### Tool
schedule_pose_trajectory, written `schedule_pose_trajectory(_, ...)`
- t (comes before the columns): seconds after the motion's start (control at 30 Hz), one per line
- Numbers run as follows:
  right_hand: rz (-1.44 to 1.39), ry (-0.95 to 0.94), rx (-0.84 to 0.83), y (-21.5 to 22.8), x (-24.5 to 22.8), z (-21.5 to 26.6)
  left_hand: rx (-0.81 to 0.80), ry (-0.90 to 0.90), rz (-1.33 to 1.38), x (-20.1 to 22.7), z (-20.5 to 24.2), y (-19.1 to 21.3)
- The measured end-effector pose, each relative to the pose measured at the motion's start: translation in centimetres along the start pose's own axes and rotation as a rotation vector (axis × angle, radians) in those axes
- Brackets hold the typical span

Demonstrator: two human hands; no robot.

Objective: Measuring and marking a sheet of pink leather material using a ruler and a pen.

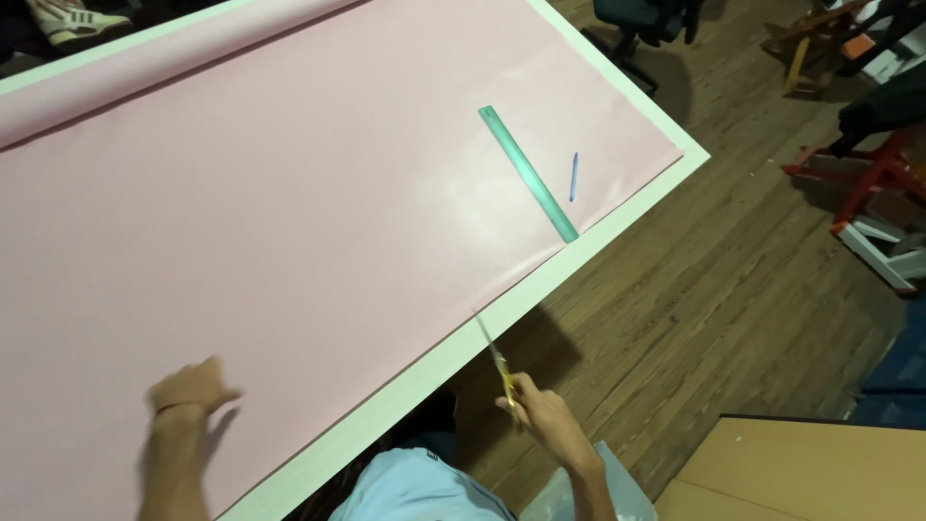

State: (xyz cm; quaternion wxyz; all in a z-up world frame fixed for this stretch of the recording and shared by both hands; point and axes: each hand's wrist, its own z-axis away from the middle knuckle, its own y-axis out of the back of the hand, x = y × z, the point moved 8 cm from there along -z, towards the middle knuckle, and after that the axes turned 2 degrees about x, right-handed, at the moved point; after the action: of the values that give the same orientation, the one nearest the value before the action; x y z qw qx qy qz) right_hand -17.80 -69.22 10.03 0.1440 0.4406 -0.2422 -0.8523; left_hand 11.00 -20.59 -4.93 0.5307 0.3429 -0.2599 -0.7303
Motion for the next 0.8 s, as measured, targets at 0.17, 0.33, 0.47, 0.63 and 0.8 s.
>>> schedule_pose_trajectory(0.17,0.096,0.219,-0.024,1.4,-3.3,-4.2,0.012,-0.090,0.134,12.5,3.3,8.0)
schedule_pose_trajectory(0.33,0.356,0.488,-0.002,1.9,-5.6,-12.0,-0.029,-0.171,0.160,15.8,1.2,9.4)
schedule_pose_trajectory(0.47,0.457,0.593,-0.074,-0.7,-5.6,-18.9,-0.051,-0.224,0.287,17.3,1.1,13.6)
schedule_pose_trajectory(0.63,0.527,0.822,-0.093,-3.8,-4.6,-23.1,0.055,-0.261,0.374,20.9,0.4,16.6)
schedule_pose_trajectory(0.8,0.395,0.930,-0.094,0.5,-4.7,-25.3,0.077,-0.380,0.563,28.1,3.2,23.3)
